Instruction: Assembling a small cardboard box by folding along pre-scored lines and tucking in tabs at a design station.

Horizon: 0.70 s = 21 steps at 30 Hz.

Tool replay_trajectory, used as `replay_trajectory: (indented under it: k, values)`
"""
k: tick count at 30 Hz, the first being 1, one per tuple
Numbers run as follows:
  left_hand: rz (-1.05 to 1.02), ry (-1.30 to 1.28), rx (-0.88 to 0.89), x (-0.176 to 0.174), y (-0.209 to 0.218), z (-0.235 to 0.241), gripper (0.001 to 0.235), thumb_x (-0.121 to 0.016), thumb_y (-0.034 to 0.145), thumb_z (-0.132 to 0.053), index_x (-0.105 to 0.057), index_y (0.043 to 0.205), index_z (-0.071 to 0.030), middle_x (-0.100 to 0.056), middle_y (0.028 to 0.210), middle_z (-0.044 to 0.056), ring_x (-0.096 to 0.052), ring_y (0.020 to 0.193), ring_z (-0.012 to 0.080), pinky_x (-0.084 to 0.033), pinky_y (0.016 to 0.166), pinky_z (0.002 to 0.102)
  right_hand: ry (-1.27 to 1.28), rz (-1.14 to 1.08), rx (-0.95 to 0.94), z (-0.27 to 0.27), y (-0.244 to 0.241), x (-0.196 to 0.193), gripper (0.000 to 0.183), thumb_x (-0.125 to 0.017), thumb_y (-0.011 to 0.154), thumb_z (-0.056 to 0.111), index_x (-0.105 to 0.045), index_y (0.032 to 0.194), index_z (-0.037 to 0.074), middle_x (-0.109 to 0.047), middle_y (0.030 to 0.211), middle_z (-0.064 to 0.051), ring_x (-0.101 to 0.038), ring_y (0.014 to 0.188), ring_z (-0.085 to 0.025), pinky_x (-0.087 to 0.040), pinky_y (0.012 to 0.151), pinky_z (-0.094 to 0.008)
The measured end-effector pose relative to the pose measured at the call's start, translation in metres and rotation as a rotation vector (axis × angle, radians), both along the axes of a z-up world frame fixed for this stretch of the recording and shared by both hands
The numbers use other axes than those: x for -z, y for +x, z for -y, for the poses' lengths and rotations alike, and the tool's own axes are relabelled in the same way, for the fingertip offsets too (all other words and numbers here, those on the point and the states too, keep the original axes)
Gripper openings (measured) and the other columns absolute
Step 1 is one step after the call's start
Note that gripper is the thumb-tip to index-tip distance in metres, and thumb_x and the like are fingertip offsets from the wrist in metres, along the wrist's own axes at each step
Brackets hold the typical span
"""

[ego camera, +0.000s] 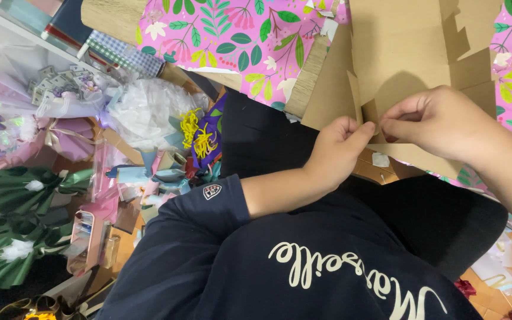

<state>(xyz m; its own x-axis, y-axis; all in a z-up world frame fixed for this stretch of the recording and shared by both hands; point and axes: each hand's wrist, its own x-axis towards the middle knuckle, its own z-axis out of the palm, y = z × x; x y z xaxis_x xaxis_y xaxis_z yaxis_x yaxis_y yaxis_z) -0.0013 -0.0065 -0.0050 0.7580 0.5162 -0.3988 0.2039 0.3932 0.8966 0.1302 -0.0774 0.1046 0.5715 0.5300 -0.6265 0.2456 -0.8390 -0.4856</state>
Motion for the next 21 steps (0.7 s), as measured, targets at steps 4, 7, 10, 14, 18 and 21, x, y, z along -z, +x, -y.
replay_trajectory:
  k: [4, 7, 10, 14, 18, 21]
  values:
    - [0.033, -0.034, -0.025, 0.002, 0.0, 0.003, 0.031, -0.064, 0.094, -0.034, -0.047, 0.073, -0.018, -0.042, 0.064, -0.008, -0.037, 0.06, 0.0061, -0.034, 0.056, 0.027, -0.074, 0.012, -0.029, -0.003, -0.001, -0.003, 0.02, -0.072, 0.092, 0.017, -0.085, 0.106, 0.011, -0.085, 0.094, -0.006, -0.075, 0.089, -0.014, -0.05, 0.09, -0.025]
    - [0.026, -0.101, -0.072, -0.003, 0.0, 0.005, 0.032, -0.062, 0.095, -0.032, -0.045, 0.072, -0.017, -0.04, 0.062, -0.007, -0.036, 0.059, 0.0068, -0.033, 0.055, 0.027, -0.155, 0.053, -0.134, -0.007, 0.002, -0.007, 0.025, -0.075, 0.09, 0.023, -0.085, 0.112, 0.017, -0.086, 0.1, -0.002, -0.074, 0.094, -0.014, -0.049, 0.091, -0.026]
    - [0.034, -0.11, -0.075, 0.006, 0.004, 0.007, 0.027, -0.065, 0.094, -0.036, -0.056, 0.078, -0.016, -0.045, 0.065, -0.008, -0.039, 0.061, 0.0051, -0.034, 0.056, 0.026, -0.199, 0.106, -0.22, -0.003, 0.004, 0.001, 0.021, -0.074, 0.09, 0.028, -0.086, 0.103, 0.019, -0.084, 0.089, 0.0, -0.068, 0.082, -0.014, -0.049, 0.08, -0.029]
    - [0.015, -0.067, -0.047, -0.001, 0.002, 0.0, 0.026, -0.067, 0.093, -0.036, -0.061, 0.08, -0.015, -0.05, 0.067, -0.008, -0.043, 0.062, 0.0053, -0.037, 0.058, 0.025, -0.161, 0.095, -0.173, -0.004, 0.002, 0.001, 0.025, -0.075, 0.089, 0.03, -0.085, 0.11, 0.018, -0.085, 0.101, 0.001, -0.073, 0.095, -0.012, -0.05, 0.088, -0.028]
    - [0.009, -0.002, -0.017, -0.005, 0.0, -0.003, 0.03, -0.069, 0.09, -0.036, -0.052, 0.073, -0.017, -0.046, 0.065, -0.008, -0.04, 0.061, 0.0059, -0.036, 0.058, 0.026, -0.171, 0.088, -0.201, -0.001, 0.002, 0.002, 0.018, -0.076, 0.091, 0.029, -0.086, 0.094, 0.015, -0.082, 0.083, -0.001, -0.063, 0.078, -0.013, -0.046, 0.074, -0.028]
    - [0.05, 0.005, 0.028, -0.002, 0.003, -0.007, 0.034, -0.068, 0.089, -0.035, -0.046, 0.069, -0.019, -0.043, 0.064, -0.008, -0.039, 0.062, 0.0061, -0.035, 0.059, 0.025, -0.166, 0.1, -0.253, 0.004, 0.013, 0.008, 0.023, -0.073, 0.095, 0.03, -0.086, 0.085, 0.013, -0.073, 0.069, -0.003, -0.054, 0.065, -0.015, -0.043, 0.064, -0.03]
